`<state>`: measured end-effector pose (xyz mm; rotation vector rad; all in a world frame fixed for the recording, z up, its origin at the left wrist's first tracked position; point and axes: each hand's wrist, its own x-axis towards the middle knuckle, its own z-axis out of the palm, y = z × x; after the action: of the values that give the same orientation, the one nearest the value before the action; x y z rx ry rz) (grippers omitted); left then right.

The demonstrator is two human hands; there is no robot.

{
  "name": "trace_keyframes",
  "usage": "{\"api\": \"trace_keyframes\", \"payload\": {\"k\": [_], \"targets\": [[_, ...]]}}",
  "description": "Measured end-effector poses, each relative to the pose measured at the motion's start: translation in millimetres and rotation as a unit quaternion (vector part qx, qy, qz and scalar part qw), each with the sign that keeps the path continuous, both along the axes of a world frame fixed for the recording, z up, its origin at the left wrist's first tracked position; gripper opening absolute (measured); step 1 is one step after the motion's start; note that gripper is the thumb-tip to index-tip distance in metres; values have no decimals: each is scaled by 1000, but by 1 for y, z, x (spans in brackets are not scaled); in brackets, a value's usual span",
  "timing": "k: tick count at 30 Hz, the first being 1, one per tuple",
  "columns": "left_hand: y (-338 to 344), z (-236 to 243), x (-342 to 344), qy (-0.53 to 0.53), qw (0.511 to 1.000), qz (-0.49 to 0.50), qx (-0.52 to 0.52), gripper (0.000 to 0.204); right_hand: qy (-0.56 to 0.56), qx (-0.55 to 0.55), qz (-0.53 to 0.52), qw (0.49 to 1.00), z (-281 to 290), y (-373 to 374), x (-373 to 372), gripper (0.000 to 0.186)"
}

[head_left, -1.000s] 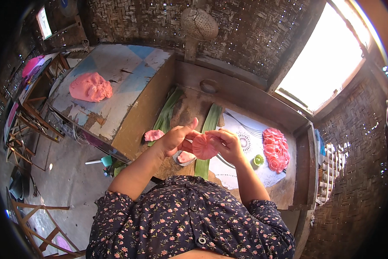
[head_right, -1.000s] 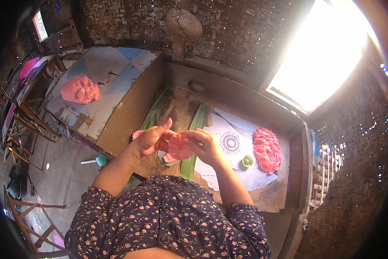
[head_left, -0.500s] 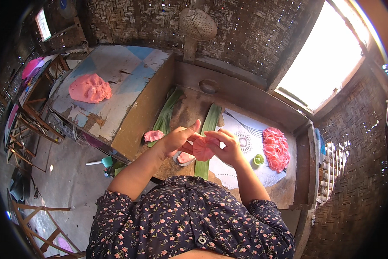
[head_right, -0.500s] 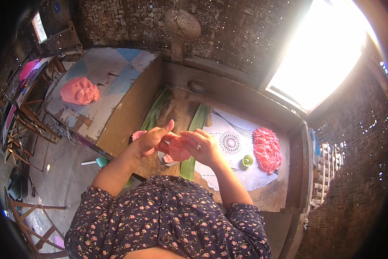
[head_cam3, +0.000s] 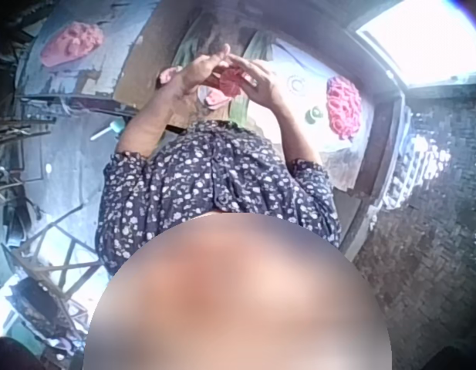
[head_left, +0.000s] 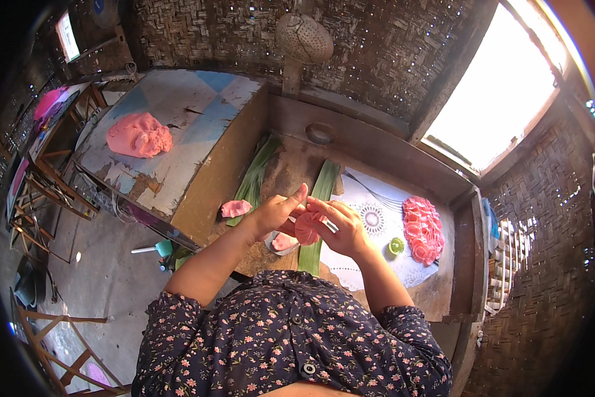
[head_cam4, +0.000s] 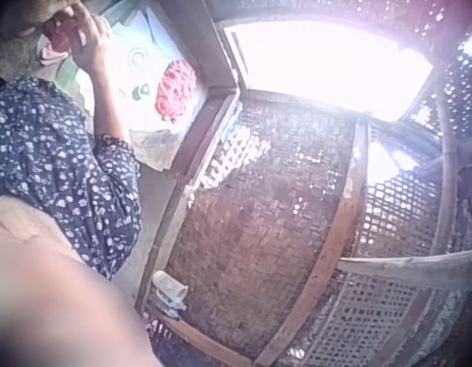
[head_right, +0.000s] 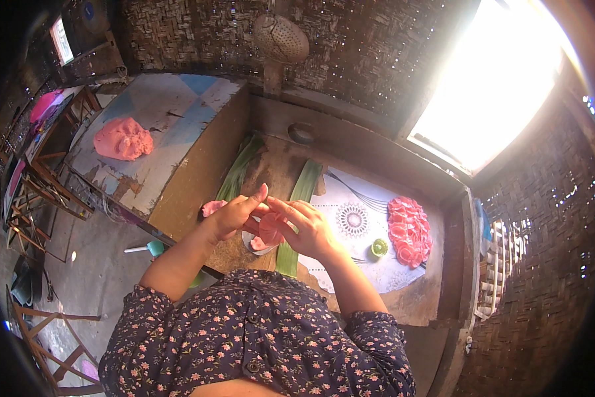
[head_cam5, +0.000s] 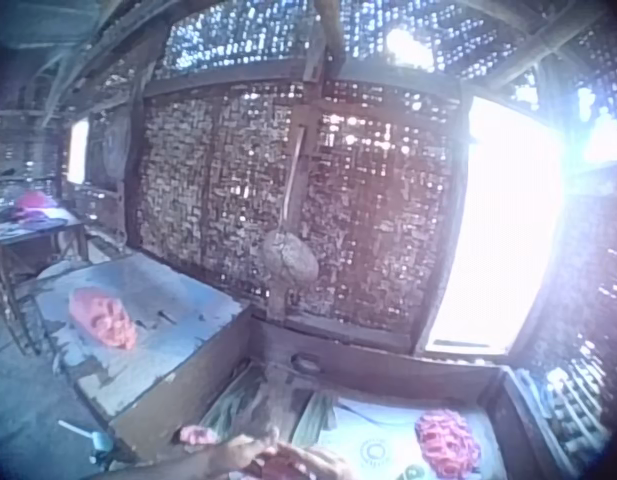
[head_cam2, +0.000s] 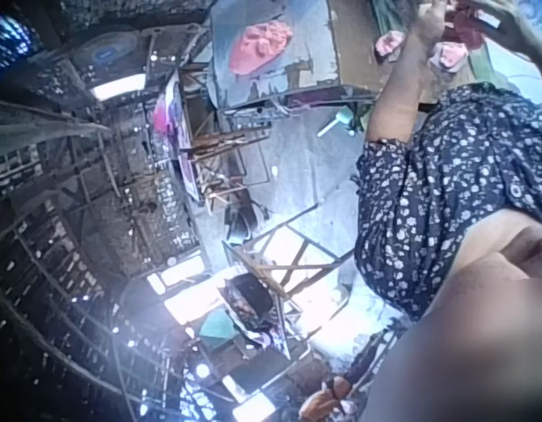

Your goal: The person repeatedly takes small pieces of pink dough, rolls them between their palms, and uses a small plastic mold to press and shape them into decorative flower-like forms. The shaped pieces are placed on a patterned mat on the table.

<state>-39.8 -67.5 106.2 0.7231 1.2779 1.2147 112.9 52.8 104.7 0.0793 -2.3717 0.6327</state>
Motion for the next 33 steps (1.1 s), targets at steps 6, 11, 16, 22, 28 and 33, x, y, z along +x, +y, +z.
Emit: {"api": "trace_keyframes", "payload": {"k": [6, 11, 16, 22, 28, 33], "targets": [[2, -13, -1, 52, 998, 31, 31, 70, -28, -44, -28, 998, -6, 0, 1, 49], [5, -32, 8, 169, 973, 66, 145, 63, -61, -453, 8, 889, -19, 10, -1, 56], [12, -44, 17, 105, 974, 105, 172, 58, -28, -719, 62, 692, -32, 27, 0, 57], [16, -44, 13, -9, 984, 93, 152, 53, -24, -801, 83, 592, -37, 34, 4, 56], [16, -48, 2, -114, 990, 65, 46, 61, -67, -699, -9, 712, -60, 58, 8, 57], [6, -64, -7, -146, 981, 126, 31, 70, -77, -491, -235, 835, -110, 109, 11, 53]]}}
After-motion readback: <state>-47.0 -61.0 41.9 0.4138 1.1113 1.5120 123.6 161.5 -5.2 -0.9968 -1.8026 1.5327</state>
